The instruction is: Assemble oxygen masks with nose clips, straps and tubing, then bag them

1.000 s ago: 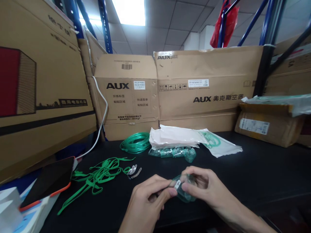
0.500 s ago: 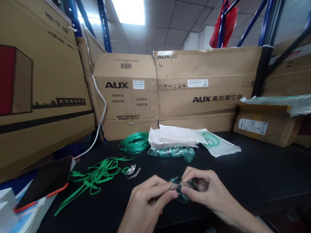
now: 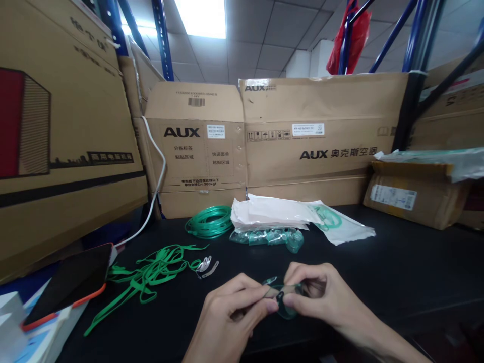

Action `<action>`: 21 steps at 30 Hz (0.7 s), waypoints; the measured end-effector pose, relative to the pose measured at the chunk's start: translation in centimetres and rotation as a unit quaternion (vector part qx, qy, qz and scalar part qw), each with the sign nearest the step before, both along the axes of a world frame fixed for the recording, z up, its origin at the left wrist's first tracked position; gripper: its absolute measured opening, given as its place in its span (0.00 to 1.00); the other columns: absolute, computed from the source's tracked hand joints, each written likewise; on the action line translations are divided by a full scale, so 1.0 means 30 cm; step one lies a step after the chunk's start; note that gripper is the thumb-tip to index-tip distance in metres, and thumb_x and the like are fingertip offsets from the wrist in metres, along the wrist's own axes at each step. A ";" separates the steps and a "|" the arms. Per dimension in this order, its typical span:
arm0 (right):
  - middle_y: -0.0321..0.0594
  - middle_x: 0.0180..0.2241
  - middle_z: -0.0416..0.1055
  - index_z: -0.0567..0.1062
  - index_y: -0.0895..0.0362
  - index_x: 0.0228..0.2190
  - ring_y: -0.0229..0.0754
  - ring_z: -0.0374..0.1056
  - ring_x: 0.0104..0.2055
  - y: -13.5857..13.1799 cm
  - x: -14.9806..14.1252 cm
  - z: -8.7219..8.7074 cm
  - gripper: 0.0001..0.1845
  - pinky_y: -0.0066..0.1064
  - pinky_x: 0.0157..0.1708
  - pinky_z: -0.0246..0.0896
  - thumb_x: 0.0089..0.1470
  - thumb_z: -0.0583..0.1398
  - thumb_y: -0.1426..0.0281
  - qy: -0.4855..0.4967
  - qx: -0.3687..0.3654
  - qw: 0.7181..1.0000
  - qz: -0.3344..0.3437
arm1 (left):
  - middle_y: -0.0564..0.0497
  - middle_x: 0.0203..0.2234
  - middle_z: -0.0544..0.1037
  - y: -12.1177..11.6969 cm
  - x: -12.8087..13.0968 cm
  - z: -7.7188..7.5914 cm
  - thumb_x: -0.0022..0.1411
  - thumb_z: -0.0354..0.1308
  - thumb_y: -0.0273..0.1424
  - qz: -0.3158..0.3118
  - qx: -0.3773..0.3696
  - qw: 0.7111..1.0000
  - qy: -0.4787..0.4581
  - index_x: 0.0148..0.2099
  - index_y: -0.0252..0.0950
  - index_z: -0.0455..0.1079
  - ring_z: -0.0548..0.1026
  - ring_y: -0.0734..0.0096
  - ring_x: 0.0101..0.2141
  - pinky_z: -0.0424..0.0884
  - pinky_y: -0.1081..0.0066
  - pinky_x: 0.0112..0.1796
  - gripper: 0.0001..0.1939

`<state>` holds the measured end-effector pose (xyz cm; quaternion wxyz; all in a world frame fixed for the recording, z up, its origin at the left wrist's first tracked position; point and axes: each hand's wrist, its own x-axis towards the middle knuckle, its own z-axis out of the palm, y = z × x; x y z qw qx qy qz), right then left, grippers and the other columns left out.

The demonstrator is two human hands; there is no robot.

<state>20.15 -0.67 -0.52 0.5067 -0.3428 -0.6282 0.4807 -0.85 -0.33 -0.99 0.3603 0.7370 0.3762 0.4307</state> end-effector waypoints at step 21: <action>0.33 0.27 0.71 0.80 0.57 0.26 0.37 0.62 0.31 0.000 0.016 -0.004 0.10 0.31 0.32 0.53 0.50 0.74 0.67 -0.019 -0.012 0.999 0.035 | 0.49 0.32 0.80 0.008 -0.004 -0.006 0.66 0.64 0.40 -0.001 0.037 0.999 0.029 0.42 0.42 0.85 0.69 0.74 0.23 0.63 0.76 0.21 0.11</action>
